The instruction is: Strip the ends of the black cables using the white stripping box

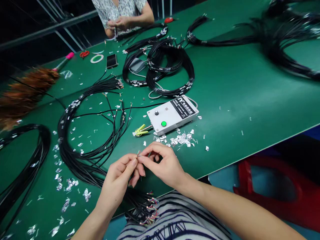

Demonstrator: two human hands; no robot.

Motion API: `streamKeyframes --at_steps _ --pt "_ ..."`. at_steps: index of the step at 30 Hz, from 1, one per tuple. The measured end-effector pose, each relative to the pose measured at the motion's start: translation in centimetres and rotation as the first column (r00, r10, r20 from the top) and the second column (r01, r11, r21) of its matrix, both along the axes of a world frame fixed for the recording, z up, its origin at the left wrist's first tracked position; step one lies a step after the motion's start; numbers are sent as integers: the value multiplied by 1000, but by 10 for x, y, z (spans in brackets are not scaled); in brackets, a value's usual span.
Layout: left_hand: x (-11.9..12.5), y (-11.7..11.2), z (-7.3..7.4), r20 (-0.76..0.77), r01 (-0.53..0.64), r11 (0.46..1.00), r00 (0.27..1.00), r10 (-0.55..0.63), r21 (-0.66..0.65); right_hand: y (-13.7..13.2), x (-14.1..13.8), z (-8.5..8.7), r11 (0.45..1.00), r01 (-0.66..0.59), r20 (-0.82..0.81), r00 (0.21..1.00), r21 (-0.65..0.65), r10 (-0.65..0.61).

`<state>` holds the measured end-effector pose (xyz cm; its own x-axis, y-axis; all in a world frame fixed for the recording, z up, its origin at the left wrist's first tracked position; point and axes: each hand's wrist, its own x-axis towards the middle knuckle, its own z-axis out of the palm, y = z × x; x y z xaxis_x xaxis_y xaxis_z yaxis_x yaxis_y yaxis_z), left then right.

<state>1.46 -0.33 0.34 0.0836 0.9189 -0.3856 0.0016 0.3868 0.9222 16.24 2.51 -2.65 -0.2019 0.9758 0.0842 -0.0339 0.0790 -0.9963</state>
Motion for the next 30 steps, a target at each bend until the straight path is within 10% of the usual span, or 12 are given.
streamKeyframes --at_steps 4,16,23,30 --pt "3 -2 1 -27 -12 1000 1000 13 17 1 2 0 997 1 32 999 80 -3" --pt "4 -11 2 -163 -1 994 986 19 109 4 3 2 940 -184 -184 974 -287 134" --pt "6 -16 -2 -87 -97 988 990 108 124 -9 -8 2 980 55 25 998 193 -61" --pt "7 -10 1 88 -142 989 987 138 48 -5 -5 -1 1000 8 45 999 15 -9"
